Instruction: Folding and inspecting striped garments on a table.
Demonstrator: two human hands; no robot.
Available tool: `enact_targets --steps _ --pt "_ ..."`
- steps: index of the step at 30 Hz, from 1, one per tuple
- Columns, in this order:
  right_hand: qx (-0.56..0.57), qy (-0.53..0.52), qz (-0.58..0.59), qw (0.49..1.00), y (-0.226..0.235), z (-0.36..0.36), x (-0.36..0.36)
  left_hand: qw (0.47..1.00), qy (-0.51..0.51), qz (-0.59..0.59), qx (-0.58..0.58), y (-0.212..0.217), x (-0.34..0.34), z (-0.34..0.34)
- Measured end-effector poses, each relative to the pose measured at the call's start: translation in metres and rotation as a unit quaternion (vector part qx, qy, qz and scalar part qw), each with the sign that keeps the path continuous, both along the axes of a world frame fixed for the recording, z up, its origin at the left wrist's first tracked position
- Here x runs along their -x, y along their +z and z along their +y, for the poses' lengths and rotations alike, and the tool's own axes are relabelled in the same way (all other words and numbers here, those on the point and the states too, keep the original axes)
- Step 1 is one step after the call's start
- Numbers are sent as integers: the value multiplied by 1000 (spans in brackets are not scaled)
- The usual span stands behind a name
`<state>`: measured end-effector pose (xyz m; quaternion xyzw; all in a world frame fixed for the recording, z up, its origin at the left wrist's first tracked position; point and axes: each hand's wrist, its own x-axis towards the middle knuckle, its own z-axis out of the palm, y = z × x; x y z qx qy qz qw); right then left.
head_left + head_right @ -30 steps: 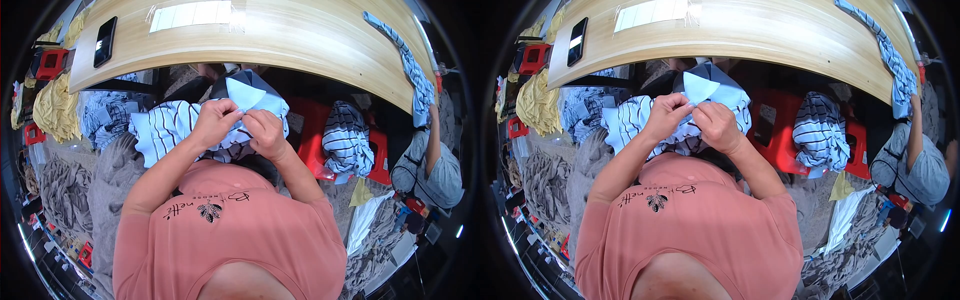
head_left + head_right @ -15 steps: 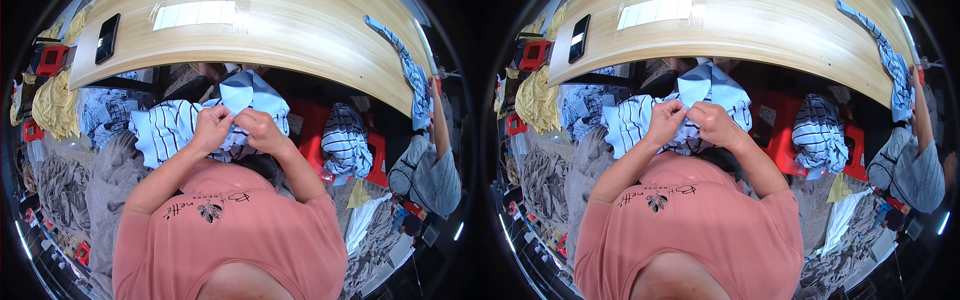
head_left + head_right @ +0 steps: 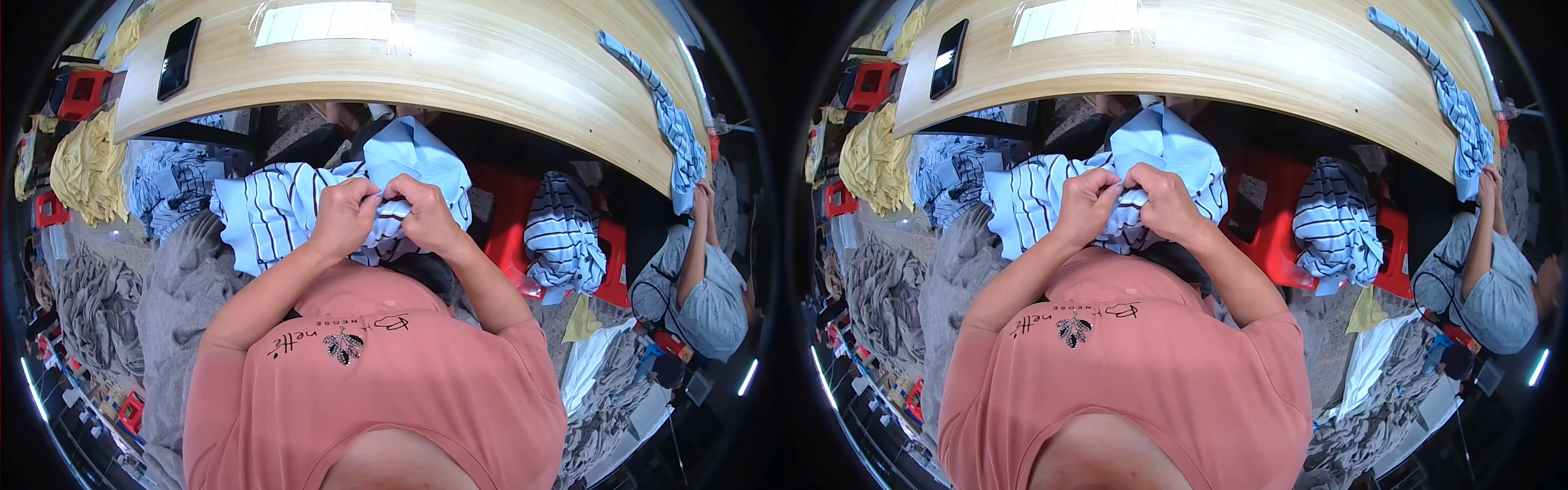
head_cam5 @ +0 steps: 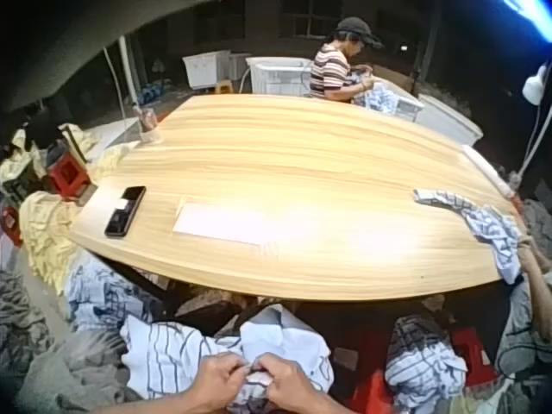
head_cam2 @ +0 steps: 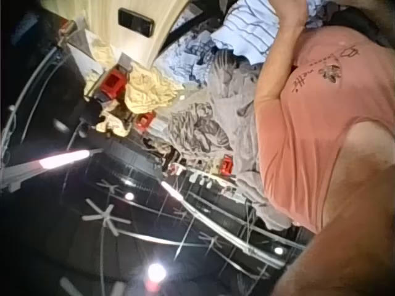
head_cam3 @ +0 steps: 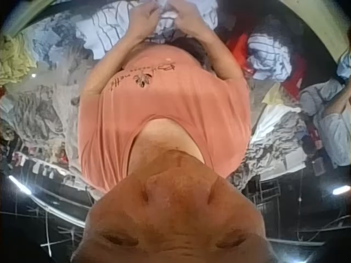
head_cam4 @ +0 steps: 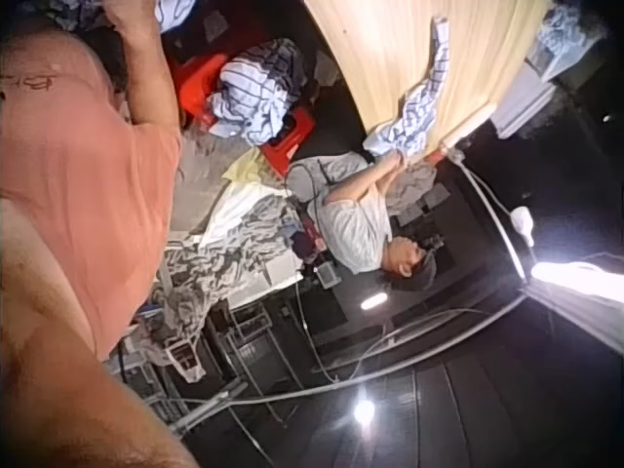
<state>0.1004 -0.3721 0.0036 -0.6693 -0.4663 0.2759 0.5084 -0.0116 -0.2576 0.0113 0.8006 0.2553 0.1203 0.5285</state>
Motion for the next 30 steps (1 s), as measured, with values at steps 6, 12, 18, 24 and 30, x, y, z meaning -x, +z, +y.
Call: enact_targets --steps 6,12,18,24,30 --pt "65 -51 1 997 -6 9 9 983 2 -54 -177 1 2 -2" --pt "11 -99 -35 994 -10 18 25 969 16 -54 -240 4 5 3" --pt "-44 -96 -163 981 -18 25 31 971 33 -74 -224 -6 13 8" --pt "-23 -140 -145 979 -17 31 36 958 32 -99 -266 -12 11 9" --pt "-28 -176 -130 975 -19 38 40 946 43 -139 -290 -15 13 15"
